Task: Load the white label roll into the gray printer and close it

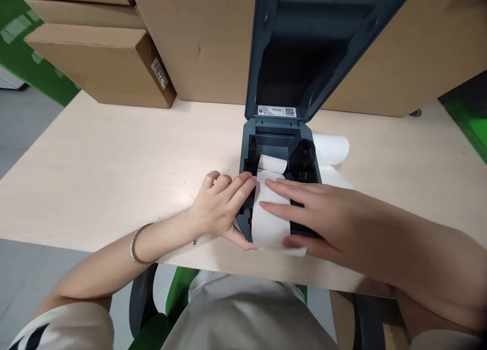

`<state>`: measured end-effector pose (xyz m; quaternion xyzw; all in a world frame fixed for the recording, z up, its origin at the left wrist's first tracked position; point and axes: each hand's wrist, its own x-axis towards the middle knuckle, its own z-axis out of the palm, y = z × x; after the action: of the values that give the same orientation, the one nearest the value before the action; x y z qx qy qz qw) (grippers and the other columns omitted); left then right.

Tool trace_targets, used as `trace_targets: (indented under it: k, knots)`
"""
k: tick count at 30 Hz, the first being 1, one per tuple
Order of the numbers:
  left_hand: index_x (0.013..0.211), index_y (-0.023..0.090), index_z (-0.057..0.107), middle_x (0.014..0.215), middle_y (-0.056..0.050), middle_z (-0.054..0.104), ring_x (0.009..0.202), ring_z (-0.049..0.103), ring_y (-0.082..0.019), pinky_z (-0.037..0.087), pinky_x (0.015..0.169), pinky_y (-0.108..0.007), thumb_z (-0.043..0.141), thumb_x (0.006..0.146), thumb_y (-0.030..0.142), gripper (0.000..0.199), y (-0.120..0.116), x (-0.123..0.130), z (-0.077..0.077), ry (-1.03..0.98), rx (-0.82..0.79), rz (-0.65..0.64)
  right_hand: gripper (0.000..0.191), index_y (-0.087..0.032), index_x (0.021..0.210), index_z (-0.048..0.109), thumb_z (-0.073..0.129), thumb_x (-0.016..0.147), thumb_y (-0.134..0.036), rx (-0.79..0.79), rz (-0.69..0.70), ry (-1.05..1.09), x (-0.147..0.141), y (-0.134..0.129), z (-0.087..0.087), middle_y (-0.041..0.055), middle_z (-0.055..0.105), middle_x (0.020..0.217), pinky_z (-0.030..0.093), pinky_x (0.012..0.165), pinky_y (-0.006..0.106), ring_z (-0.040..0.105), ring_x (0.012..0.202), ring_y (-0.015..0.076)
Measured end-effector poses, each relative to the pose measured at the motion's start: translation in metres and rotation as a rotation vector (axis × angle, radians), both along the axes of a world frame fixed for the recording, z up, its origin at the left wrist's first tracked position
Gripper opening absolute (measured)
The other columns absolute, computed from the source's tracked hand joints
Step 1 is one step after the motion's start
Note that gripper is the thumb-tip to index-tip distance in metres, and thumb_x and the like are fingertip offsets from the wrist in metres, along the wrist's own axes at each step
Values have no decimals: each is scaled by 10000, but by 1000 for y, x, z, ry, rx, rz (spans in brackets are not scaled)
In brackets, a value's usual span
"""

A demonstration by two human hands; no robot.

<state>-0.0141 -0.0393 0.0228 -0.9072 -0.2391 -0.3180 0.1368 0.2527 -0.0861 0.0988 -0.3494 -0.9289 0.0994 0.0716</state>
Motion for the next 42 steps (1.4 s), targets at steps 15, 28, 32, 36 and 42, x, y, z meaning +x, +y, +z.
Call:
trace_targets:
  k: [15, 28, 32, 36, 42]
  knots:
    - [1452, 146, 558, 1246, -152, 743, 819, 429, -270, 270, 794, -426, 262, 865, 943, 1034, 1, -6, -4, 27, -60, -4, 532, -181, 1404, 685, 586, 884, -239, 234, -6, -139, -26, -45, 0, 179, 666, 1431, 572, 1111, 545, 627, 1363, 364]
    - [1478, 130, 529, 1318, -174, 744, 858, 475, -278, 316, 809, -440, 334, 773, 1017, 1150, 4, -5, -3, 27, -120, -68, 722, -453, 1520, 564, 635, 834, -239, 49, 58, -118, 0, -56, -11, -71, 555, 1580, 458, 1292, 451, 370, 1595, 268]
    - [1488, 133, 521, 1386, -171, 717, 894, 511, -279, 344, 828, -428, 434, 800, 960, 1080, 5, -5, -1, 28, -159, -128, 711, -256, 1540, 580, 516, 832, -245, 112, 143, -171, -2, -65, -3, 76, 574, 1563, 515, 1231, 531, 450, 1538, 351]
    - [1484, 183, 558, 1442, -149, 692, 935, 542, -279, 368, 857, -423, 355, 838, 959, 1030, 6, -6, -1, 96, -154, -127, 591, -157, 1383, 701, 417, 865, -189, 212, 130, -163, -7, -70, 2, 178, 652, 1442, 619, 1098, 534, 548, 1455, 371]
    - [1494, 226, 575, 1442, -154, 690, 905, 546, -277, 379, 856, -437, 360, 832, 968, 1017, 6, -8, -3, 93, -127, -127, 526, -209, 1265, 756, 410, 869, -209, 289, 90, -195, -12, -63, 8, 133, 681, 1413, 607, 1126, 499, 560, 1451, 335]
